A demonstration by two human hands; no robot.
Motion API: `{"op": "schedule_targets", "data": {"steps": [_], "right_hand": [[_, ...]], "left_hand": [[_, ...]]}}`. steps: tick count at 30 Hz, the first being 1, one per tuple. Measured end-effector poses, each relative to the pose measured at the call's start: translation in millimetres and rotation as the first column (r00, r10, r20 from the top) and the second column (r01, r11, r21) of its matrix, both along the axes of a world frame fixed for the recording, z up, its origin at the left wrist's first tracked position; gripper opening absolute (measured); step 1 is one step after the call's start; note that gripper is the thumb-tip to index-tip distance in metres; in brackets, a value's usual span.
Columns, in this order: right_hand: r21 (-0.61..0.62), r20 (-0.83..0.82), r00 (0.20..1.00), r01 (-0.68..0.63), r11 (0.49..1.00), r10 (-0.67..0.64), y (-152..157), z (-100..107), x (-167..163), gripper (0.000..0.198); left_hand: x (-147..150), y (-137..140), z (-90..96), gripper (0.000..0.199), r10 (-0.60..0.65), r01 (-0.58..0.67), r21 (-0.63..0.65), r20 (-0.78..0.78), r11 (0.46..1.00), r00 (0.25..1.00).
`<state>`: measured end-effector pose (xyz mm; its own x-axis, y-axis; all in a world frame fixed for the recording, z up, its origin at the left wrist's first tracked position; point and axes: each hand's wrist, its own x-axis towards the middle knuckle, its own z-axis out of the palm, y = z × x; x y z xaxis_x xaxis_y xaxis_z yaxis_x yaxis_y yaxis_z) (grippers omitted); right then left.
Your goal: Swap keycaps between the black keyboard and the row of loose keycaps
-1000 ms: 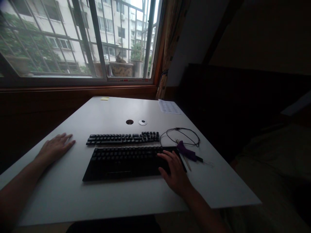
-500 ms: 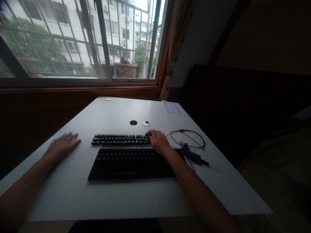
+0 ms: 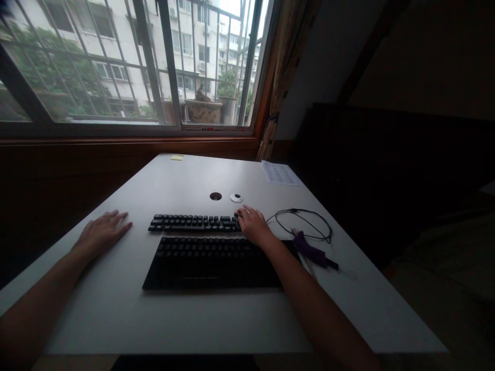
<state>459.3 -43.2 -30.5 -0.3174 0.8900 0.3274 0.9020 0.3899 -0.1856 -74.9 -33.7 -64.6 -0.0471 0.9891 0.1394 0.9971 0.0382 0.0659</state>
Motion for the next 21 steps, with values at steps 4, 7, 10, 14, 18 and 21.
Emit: {"op": "schedule_targets", "data": {"steps": [4, 7, 10, 14, 18, 21], "right_hand": [[-0.002, -0.024, 0.999, 0.027, 1.000, -0.027, 13.1, -1.8, -1.7, 0.032], [0.009, -0.049, 0.997, 0.060, 0.998, -0.060, 27.7, 2.8, -1.3, 0.031], [0.016, -0.071, 0.993, 0.099, 0.995, -0.097, 43.3, 10.1, 0.6, 0.027], [-0.025, -0.068, 0.992, 0.102, 0.994, -0.103, 58.5, 15.8, 0.8, 0.024], [-0.060, -0.056, 0.996, 0.067, 0.996, -0.071, 65.4, 16.8, -3.2, 0.023], [-0.066, -0.063, 0.997, 0.037, 0.997, -0.041, 67.3, 18.0, -7.0, 0.024]], "left_hand": [[-0.6, 1.5, 0.0, 0.078, -0.004, 0.004, -0.011, -0.012, 1.000, 1.000], [-1.3, 3.3, -0.4, 0.078, 0.006, -0.006, -0.020, -0.019, 1.000, 1.000], [-2.2, 4.9, -1.9, 0.079, 0.003, -0.003, -0.009, -0.030, 1.000, 1.000], [-3.3, 5.1, -4.0, 0.079, 0.003, -0.003, 0.003, -0.026, 1.000, 1.000], [-4.0, 4.0, -4.7, 0.079, 0.004, -0.004, -0.001, -0.021, 1.000, 1.000], [-3.5, 3.9, -3.9, 0.079, 0.015, -0.015, -0.007, -0.017, 1.000, 1.000]]}}
